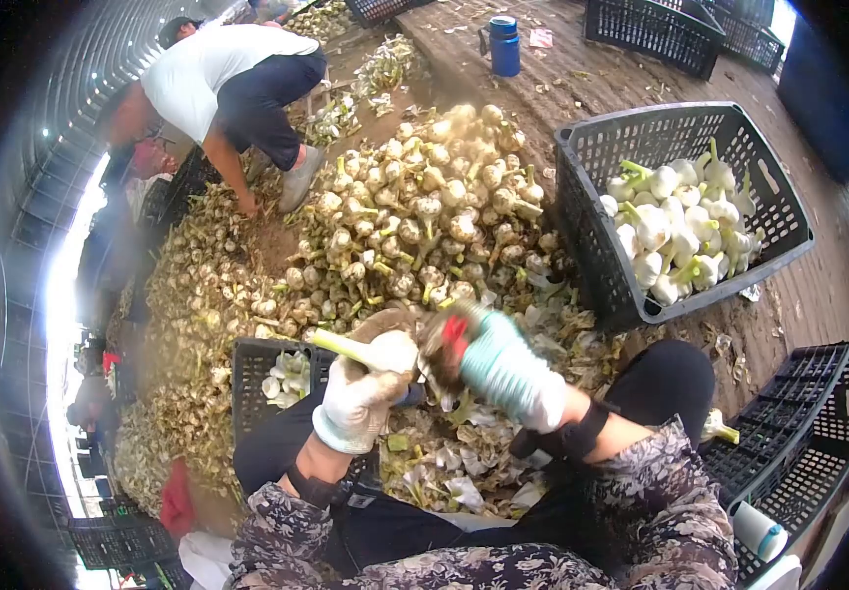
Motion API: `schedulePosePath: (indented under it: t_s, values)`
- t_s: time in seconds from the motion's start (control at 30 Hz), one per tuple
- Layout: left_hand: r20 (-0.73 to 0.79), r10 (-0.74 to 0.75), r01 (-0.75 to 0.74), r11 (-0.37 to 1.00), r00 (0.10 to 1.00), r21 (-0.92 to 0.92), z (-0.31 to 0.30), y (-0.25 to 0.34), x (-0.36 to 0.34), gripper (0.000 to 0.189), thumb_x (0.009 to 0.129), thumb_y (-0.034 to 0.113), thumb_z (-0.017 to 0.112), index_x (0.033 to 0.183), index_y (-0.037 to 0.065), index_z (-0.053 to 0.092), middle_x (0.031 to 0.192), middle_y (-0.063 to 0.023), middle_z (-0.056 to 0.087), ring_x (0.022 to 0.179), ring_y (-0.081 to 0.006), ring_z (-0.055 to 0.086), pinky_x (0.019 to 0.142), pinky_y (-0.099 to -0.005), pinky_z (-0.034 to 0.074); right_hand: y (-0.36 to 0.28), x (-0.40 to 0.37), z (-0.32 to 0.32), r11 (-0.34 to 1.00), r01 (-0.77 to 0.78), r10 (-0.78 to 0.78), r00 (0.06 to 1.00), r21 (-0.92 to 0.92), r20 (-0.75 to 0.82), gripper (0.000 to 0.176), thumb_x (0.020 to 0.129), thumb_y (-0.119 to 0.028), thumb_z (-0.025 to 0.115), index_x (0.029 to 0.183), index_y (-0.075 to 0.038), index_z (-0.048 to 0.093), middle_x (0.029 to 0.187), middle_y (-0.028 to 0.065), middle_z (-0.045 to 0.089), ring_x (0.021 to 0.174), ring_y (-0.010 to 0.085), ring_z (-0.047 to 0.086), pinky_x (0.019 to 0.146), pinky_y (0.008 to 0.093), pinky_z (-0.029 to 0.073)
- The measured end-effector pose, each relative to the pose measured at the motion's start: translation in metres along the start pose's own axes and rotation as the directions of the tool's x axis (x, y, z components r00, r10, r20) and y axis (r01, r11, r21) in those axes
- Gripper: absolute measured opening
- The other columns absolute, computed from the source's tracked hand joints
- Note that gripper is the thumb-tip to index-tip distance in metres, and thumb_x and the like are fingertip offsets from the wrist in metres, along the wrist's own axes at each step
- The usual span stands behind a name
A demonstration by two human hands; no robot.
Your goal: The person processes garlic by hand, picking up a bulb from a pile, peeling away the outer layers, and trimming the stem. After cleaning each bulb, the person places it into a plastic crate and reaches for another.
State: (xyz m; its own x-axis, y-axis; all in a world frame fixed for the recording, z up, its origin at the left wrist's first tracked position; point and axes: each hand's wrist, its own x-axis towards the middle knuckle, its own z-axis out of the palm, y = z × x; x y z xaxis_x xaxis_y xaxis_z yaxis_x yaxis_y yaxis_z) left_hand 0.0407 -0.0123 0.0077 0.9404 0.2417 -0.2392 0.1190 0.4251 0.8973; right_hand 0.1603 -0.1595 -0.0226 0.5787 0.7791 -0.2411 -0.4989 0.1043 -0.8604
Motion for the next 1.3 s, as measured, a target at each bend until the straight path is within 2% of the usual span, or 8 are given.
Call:
schedulePosePath:
  t_s: [0.3, 0.33, 0.37, 0.43, 0.63, 0.7, 0.8, 1.3]
  values:
    - [-0.084, 0.082, -0.065, 0.979, 0.993, 0.196, 0.001, -0.006, 0.004, 0.068, 0.083, 0.047, 0.057, 0.126, -0.004, 0.038, 0.111, -0.0103, 0.054, 0.101, -0.0180, 0.053, 0.087, -0.0316, 0.042, 0.001, 0.000, 0.007, 0.958, -0.051, -0.022, 0.967, 0.281, 0.252, 0.023, 0.082, -0.011, 0.061, 0.101, -0.004, 0.052, 0.081, 0.0037, 0.056, 0.069, 0.0098, 0.055, 0.055, 0.0230, 0.047]
    - [-0.083, 0.082, -0.065, 0.978, 0.993, 0.197, 0.003, -0.006, 0.005, 0.068, 0.083, 0.047, 0.057, 0.126, -0.004, 0.038, 0.111, -0.0103, 0.054, 0.101, -0.0180, 0.053, 0.087, -0.0316, 0.042, -0.019, -0.009, 0.024, 0.854, 0.136, -0.154, 0.988, -0.503, 0.005, 0.015, 0.081, -0.007, 0.059, 0.094, -0.004, 0.052, 0.077, 0.0026, 0.055, 0.064, 0.0082, 0.052, 0.052, 0.0220, 0.043]
    - [-0.063, 0.097, -0.092, 0.992, 0.993, 0.084, 0.003, -0.005, 0.007, 0.067, 0.085, 0.044, 0.055, 0.126, -0.006, 0.038, 0.107, -0.0091, 0.055, 0.096, -0.0157, 0.054, 0.083, -0.0287, 0.042, -0.010, -0.001, 0.012, 0.854, 0.138, -0.156, 0.988, -0.501, 0.006, 0.015, 0.081, -0.007, 0.059, 0.094, -0.004, 0.052, 0.077, 0.0026, 0.055, 0.064, 0.0082, 0.052, 0.052, 0.0220, 0.043]
    - [-0.046, 0.112, -0.114, 0.993, 0.993, -0.025, 0.007, -0.002, 0.008, 0.065, 0.087, 0.042, 0.054, 0.125, -0.009, 0.038, 0.104, -0.0080, 0.057, 0.091, -0.0134, 0.054, 0.079, -0.0259, 0.043, 0.017, 0.025, -0.021, 0.941, 0.017, -0.019, 1.000, 0.337, 0.004, 0.015, 0.083, -0.010, 0.056, 0.095, -0.001, 0.052, 0.070, -0.0009, 0.053, 0.060, 0.0102, 0.053, 0.053, 0.0230, 0.043]
    - [-0.291, 0.127, -0.130, 0.991, 0.948, 0.007, 0.000, -0.006, 0.007, 0.053, 0.090, 0.032, 0.054, 0.128, -0.002, 0.042, 0.106, -0.0063, 0.058, 0.096, -0.0119, 0.055, 0.081, -0.0238, 0.044, 0.051, 0.029, -0.036, 0.836, 0.143, -0.121, 0.990, -0.530, 0.076, 0.022, 0.088, -0.022, 0.053, 0.101, -0.006, 0.058, 0.074, 0.0030, 0.059, 0.063, 0.0116, 0.057, 0.056, 0.0229, 0.046]
    - [-0.336, 0.134, -0.130, 0.991, 0.932, 0.033, -0.001, -0.015, 0.009, 0.048, 0.089, 0.028, 0.056, 0.127, 0.000, 0.045, 0.106, -0.0043, 0.058, 0.092, -0.0099, 0.055, 0.077, -0.0215, 0.044, -0.022, 0.000, 0.010, 0.981, -0.190, 0.190, 0.982, -0.041, -0.004, 0.019, 0.086, -0.020, 0.057, 0.097, -0.005, 0.060, 0.077, 0.0024, 0.058, 0.062, 0.0128, 0.055, 0.055, 0.0251, 0.045]
    - [-0.448, 0.209, -0.121, 0.969, 0.869, 0.217, 0.014, -0.009, 0.008, 0.047, 0.086, 0.024, 0.061, 0.124, 0.000, 0.047, 0.103, -0.0028, 0.058, 0.085, -0.0086, 0.054, 0.073, -0.0203, 0.044, 0.025, 0.023, 0.013, 0.840, 0.444, -0.398, 0.895, -0.312, 0.202, 0.022, 0.086, -0.023, 0.060, 0.096, -0.003, 0.059, 0.081, 0.0002, 0.059, 0.070, 0.0096, 0.052, 0.061, 0.0237, 0.043]
    - [-0.500, 0.161, -0.198, 0.980, 0.851, -0.021, 0.015, -0.015, 0.004, 0.039, 0.086, 0.017, 0.062, 0.120, 0.002, 0.050, 0.099, -0.0021, 0.058, 0.079, -0.0079, 0.055, 0.071, -0.0203, 0.046, 0.000, 0.012, 0.026, 0.992, -0.116, 0.120, 0.985, -0.047, 0.122, 0.023, 0.089, -0.022, 0.054, 0.098, -0.001, 0.057, 0.077, 0.0049, 0.060, 0.068, 0.0142, 0.060, 0.057, 0.0265, 0.049]
